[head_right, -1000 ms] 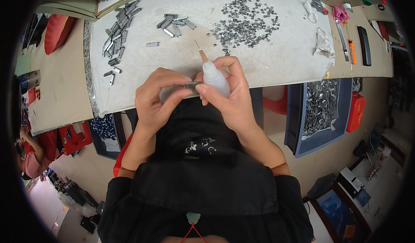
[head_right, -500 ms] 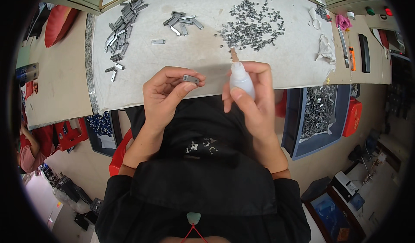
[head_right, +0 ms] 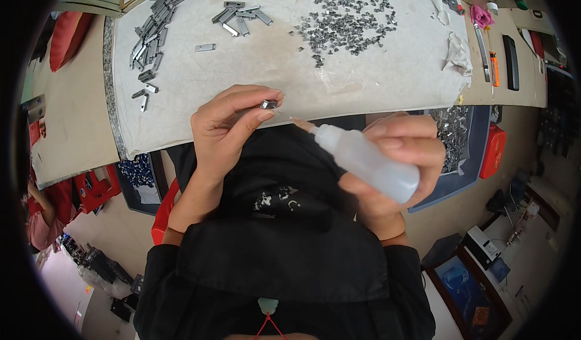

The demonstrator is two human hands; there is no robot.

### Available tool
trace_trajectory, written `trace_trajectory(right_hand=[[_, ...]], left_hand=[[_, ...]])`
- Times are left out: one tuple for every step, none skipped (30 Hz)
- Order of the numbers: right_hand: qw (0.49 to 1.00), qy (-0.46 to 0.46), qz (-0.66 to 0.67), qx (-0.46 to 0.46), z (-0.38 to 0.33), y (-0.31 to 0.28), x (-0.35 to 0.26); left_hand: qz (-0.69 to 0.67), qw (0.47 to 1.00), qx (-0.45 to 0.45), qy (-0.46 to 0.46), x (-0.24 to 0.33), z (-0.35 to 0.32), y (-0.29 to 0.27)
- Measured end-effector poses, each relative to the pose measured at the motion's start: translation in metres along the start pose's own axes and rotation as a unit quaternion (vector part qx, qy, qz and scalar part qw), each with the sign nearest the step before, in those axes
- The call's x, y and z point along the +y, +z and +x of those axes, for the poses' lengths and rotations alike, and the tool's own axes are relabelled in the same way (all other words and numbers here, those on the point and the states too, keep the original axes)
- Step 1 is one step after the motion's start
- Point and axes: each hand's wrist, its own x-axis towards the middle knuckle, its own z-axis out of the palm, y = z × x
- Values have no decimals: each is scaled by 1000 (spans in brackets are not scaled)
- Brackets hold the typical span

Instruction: The person applies glue from a glue bottle to small metal components and assembles them by hand at a factory workbench.

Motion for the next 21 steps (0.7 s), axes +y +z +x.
trace_trajectory(right_hand=[[999,-26,-4,-43,0,-1,0],[995,-53,-8,-86,0,-2,-1],[992,-60,-30,-109,0,-3,-3],[992,-59,-31,-107,0,-2,-4],[990,-71,-48,-114,-1,0,-3],[987,-82,-64,-121,-2,1,-2],[986,-83,-60,-129,-3,0,-1],[986,-83,-60,-129,-3,0,-1],[986,-81,-63,-134,-2,0,-2],[985,-79,-66,-139,-2,0,-2],[985,-78,-66,-138,-3,0,-2],[984,-78,-69,-142,-3,0,-1],[983,-78,-72,-147,-3,0,-1],[983,-78,-72,-146,-3,0,0],[983,-83,-74,-149,-3,-1,0],[982,-89,-76,-151,-3,-1,0],[982,-88,-76,-151,-4,1,0],[984,-84,-83,-135,-4,5,0],[986,-80,-90,-118,-5,7,1],[986,-81,-90,-118,-5,6,1],[985,-84,-91,-119,-5,6,1]], left_hand=[[0,1000,-1,-1,0,0,0],[3,1000,-2,-1,1,0,1],[6,1000,-3,0,1,1,2],[5,1000,-5,-1,2,1,2],[10,1000,-6,0,1,0,1],[14,1000,-7,1,0,0,1],[15,1000,-7,0,0,-1,1],[17,1000,-5,4,0,-1,1],[19,1000,-2,8,0,0,1],[19,1000,-2,7,0,0,1],[18,1000,-3,6,1,0,1],[17,1000,-4,4,1,0,2],[17,1000,-4,4,1,0,2],[16,1000,-4,3,1,0,2],[16,1000,-3,2,1,0,2],[16,1000,-3,2,2,-1,2],[15,1000,-4,0,1,0,2],[13,1000,-4,-3,1,0,2],[13,1000,-4,-3,0,0,2],[12,1000,-2,-4,0,0,2],[11,1000,0,-5,0,-1,2]])
